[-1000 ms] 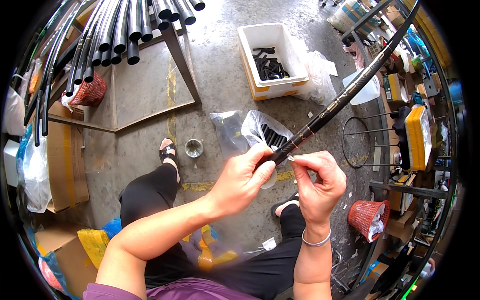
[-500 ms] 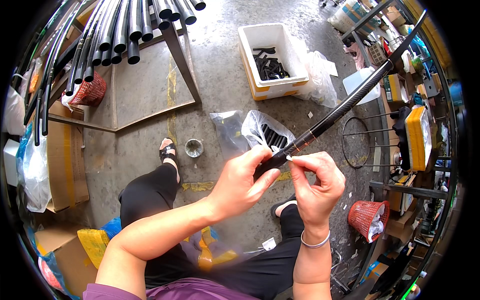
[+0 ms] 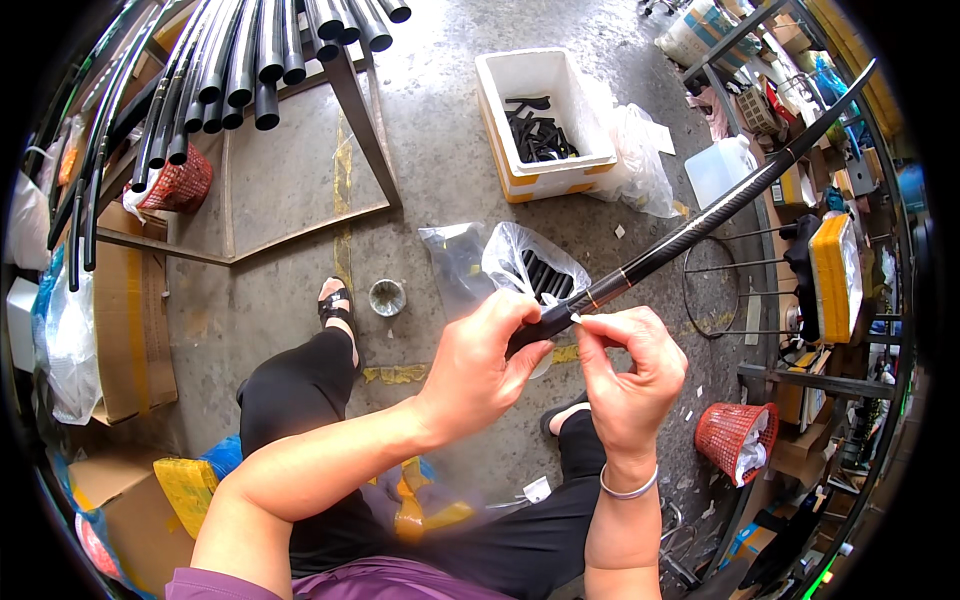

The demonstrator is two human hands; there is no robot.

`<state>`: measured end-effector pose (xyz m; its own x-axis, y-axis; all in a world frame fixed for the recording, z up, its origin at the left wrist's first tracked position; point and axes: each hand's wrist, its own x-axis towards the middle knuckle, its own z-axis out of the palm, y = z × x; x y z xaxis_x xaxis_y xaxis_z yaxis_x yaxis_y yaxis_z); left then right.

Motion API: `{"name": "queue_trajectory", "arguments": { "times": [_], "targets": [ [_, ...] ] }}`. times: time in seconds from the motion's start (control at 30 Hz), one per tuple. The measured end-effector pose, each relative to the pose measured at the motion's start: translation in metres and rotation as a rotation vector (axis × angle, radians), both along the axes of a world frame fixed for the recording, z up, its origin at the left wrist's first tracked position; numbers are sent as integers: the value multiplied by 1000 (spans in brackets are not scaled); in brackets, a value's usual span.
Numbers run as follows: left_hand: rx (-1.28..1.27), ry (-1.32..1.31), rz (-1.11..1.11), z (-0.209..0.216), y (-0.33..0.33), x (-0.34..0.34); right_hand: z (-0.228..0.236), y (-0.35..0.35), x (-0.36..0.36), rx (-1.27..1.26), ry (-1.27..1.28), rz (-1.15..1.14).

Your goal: The person sits on the floor and assembles long black poles by inserting smaller components into the ends. They use a small tool to adjust or secure the parts and place the finished poles onto a nearby metal rack.

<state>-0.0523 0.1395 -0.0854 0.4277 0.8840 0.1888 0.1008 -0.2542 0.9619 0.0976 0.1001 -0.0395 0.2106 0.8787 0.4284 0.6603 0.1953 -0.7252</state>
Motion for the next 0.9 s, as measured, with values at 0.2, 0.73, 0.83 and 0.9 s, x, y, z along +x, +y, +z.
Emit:
{"name": "queue_trajectory", "arguments": {
  "times": [0.2, 0.73, 0.83, 0.9],
  "targets": [
    [93, 23, 57, 1, 2, -1, -1, 0, -4, -22, -6, 6],
    [-409, -289, 67, 13, 26, -8, -8, 8, 22, 156, 677, -213],
    [-301, -376, 140, 27, 35, -27, -13, 2, 28, 86, 661, -226],
    [-249, -458, 159, 47, 39, -45, -15, -2, 33, 101, 706, -229]
  ]
}}
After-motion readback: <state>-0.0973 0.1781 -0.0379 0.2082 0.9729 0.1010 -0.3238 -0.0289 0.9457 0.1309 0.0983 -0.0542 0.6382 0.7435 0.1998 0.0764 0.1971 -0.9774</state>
